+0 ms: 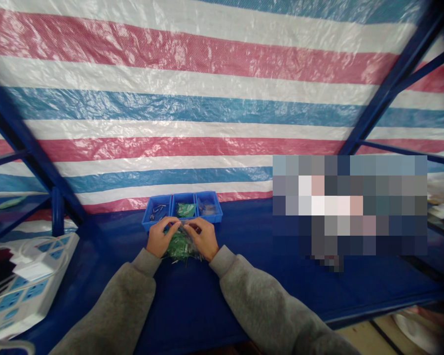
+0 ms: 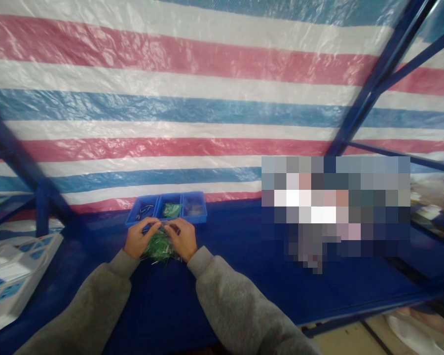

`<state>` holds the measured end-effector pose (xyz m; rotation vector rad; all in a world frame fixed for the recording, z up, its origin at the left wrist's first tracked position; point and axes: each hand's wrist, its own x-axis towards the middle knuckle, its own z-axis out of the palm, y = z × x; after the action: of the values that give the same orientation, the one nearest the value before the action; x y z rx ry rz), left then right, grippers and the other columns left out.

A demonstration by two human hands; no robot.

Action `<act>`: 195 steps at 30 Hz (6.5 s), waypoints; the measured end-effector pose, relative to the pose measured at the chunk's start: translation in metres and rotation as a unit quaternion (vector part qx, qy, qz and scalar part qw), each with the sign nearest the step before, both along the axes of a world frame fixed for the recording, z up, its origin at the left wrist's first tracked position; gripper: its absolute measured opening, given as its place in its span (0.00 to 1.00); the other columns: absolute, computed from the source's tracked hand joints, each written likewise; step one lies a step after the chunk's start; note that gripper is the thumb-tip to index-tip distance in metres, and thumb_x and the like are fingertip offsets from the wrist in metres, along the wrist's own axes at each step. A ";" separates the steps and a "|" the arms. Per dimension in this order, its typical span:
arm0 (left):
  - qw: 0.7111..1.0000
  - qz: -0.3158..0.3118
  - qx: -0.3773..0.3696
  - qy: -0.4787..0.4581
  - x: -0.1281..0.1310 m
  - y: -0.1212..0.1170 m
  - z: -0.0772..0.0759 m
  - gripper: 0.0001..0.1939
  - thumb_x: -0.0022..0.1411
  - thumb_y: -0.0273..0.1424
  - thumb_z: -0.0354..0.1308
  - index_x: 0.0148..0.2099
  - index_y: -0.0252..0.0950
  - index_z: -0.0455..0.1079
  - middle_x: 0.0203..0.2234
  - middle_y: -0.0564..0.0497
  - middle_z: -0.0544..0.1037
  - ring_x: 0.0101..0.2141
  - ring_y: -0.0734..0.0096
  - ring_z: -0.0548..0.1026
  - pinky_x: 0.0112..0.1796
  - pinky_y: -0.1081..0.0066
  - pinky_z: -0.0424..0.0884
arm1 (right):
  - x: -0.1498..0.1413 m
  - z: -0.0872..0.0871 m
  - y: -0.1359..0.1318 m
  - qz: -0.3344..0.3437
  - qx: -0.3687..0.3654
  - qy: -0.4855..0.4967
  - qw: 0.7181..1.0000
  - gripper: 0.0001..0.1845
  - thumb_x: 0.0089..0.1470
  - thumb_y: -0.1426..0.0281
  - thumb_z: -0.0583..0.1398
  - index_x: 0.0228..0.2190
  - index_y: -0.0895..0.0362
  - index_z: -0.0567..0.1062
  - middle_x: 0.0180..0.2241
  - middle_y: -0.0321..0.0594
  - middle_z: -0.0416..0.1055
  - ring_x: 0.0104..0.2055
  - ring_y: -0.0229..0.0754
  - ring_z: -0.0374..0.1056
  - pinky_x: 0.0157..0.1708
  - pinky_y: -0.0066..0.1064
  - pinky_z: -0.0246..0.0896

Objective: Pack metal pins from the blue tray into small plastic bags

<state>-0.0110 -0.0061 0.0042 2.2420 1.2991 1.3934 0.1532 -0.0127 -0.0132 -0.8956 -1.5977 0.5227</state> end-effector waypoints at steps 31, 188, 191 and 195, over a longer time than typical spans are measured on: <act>0.991 -0.054 -0.106 -0.063 -0.003 0.009 -0.007 0.09 0.54 0.34 0.58 0.33 0.34 0.73 0.29 0.48 0.78 0.32 0.67 0.75 0.36 0.69 0.71 | -0.004 -0.010 0.005 0.028 -0.086 0.114 0.989 0.10 0.52 0.66 0.58 0.36 0.57 0.72 0.27 0.37 0.74 0.24 0.37 0.68 0.26 0.28 0.65; 0.929 -0.122 -0.228 -0.265 0.009 0.001 0.002 0.20 0.54 0.37 0.60 0.46 0.36 0.60 0.20 0.56 0.73 0.20 0.75 0.70 0.26 0.73 0.66 | 0.004 0.003 -0.001 0.004 0.059 0.001 0.998 0.14 0.56 0.75 0.53 0.40 0.53 0.74 0.41 0.42 0.68 0.39 0.40 0.67 0.41 0.31 0.63; 0.929 -0.126 -0.228 -0.263 0.009 0.001 0.002 0.19 0.54 0.37 0.60 0.46 0.35 0.62 0.19 0.56 0.72 0.20 0.75 0.70 0.27 0.73 0.66 | 0.004 0.003 0.001 -0.011 0.058 -0.001 0.998 0.08 0.53 0.73 0.57 0.34 0.54 0.76 0.42 0.43 0.66 0.40 0.41 0.66 0.40 0.32 0.64; 0.948 -0.120 -0.190 -0.226 0.008 0.002 0.001 0.14 0.58 0.39 0.55 0.38 0.33 0.70 0.24 0.51 0.72 0.26 0.72 0.71 0.30 0.71 0.68 | 0.002 0.002 0.002 -0.026 0.039 0.008 0.999 0.06 0.54 0.70 0.57 0.31 0.56 0.75 0.36 0.42 0.70 0.37 0.40 0.67 0.36 0.30 0.64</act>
<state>-0.0032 -0.0038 0.0049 1.6384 0.9951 1.3253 0.1557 -0.0109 -0.0112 -0.8692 -1.5655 0.4266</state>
